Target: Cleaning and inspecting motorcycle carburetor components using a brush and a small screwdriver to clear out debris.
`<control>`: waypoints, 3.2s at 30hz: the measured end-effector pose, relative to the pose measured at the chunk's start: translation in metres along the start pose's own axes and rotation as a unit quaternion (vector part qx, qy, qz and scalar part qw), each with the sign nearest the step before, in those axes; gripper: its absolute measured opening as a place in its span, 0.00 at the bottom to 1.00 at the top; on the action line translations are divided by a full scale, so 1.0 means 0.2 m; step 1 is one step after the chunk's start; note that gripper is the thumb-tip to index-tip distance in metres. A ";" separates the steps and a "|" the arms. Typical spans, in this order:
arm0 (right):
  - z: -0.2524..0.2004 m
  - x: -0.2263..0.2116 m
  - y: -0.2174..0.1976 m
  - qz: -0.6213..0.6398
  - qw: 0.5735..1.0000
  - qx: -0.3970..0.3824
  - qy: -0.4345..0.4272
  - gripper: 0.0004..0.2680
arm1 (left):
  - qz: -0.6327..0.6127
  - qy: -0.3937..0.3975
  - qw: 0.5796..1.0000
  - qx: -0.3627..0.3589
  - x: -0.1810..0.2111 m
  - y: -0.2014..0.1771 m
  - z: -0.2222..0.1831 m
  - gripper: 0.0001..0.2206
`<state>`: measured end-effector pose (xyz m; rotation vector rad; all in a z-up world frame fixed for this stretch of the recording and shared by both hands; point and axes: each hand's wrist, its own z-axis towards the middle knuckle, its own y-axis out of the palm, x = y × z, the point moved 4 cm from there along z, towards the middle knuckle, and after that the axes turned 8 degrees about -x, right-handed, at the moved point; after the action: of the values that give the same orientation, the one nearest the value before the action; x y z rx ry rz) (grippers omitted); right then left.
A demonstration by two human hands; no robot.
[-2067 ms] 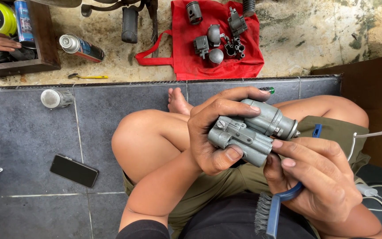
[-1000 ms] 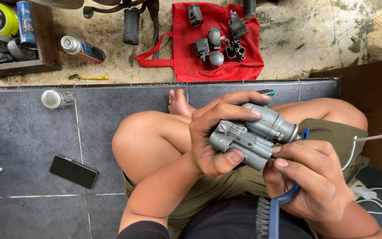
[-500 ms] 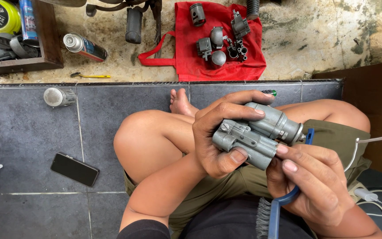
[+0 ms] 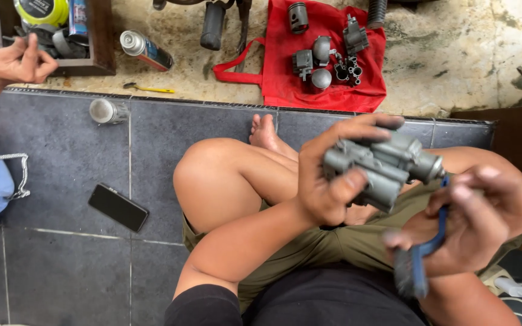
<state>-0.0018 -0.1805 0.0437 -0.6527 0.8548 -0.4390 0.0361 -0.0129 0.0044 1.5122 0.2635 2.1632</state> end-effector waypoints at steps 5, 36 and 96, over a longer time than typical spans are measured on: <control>0.08 0.09 0.10 0.220 0.957 -0.090 0.164 0.46 | -0.180 -0.002 0.978 0.110 -0.16 0.03 -0.02 0.17; -0.24 0.47 0.14 0.394 0.859 0.055 0.322 0.33 | 0.864 0.112 0.430 0.235 0.74 -2.02 -0.27 0.04; 0.04 0.09 0.09 0.147 0.972 -0.088 0.159 0.09 | -0.477 -0.074 0.860 0.169 -0.39 -0.21 -0.43 0.26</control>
<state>0.0178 -0.1749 0.0252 -0.6149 1.2863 -0.2019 -0.0104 -0.0051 -0.1084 1.2797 1.1178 1.2282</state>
